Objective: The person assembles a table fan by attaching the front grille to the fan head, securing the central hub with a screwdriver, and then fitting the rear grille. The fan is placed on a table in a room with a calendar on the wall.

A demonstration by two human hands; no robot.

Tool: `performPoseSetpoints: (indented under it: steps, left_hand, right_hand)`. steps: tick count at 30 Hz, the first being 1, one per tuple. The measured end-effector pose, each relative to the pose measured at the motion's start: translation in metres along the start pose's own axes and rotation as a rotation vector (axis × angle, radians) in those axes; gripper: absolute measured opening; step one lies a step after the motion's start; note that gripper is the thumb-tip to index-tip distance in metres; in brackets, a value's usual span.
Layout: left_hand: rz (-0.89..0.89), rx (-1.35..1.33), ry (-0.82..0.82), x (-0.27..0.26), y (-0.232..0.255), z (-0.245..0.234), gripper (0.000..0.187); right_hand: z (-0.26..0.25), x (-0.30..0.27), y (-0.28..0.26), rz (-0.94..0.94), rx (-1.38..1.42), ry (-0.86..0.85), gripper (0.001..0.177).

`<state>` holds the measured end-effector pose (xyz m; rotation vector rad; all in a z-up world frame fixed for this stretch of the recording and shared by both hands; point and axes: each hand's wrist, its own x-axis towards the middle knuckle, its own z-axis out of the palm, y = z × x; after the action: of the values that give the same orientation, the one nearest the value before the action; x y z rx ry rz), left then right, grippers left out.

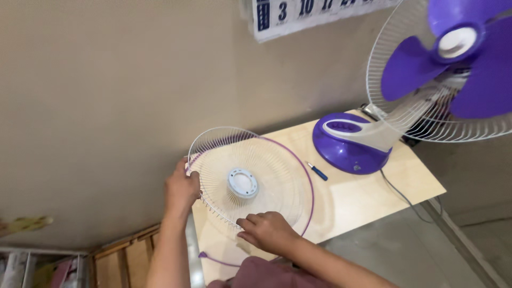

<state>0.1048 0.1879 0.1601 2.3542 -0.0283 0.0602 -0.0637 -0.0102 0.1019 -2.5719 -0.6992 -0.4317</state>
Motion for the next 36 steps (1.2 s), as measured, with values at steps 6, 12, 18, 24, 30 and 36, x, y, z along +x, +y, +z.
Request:
performPoseSetpoints:
  steps: [6, 12, 18, 24, 30, 36]
  left_hand:
    - [0.252, 0.074, 0.101, -0.004, 0.109, -0.049, 0.048]
    - [0.575, -0.231, 0.13, -0.021, 0.221, -0.048, 0.04]
    - [0.802, -0.72, 0.18, -0.007, 0.278, 0.071, 0.027]
    - [0.203, -1.233, -0.529, 0.02, 0.3, 0.245, 0.064]
    - [-0.201, -1.541, -0.916, 0.015, 0.35, 0.322, 0.085]
    - [-0.338, -1.715, -0.928, 0.013, 0.381, 0.326, 0.081]
  right_hand:
    - [-0.061, 0.008, -0.016, -0.005, -0.139, 0.396, 0.036]
    - [-0.165, -0.014, -0.012, 0.163, -0.317, 0.759, 0.05]
    - [-0.262, -0.056, 0.002, 0.449, -0.281, 1.01, 0.047]
    - [-0.335, -0.081, 0.041, 0.317, 0.179, 1.184, 0.037]
    - [-0.383, -0.079, 0.082, 0.256, 0.317, 1.251, 0.044]
    - [-0.407, -0.083, 0.096, 0.699, -0.235, 1.198, 0.071]
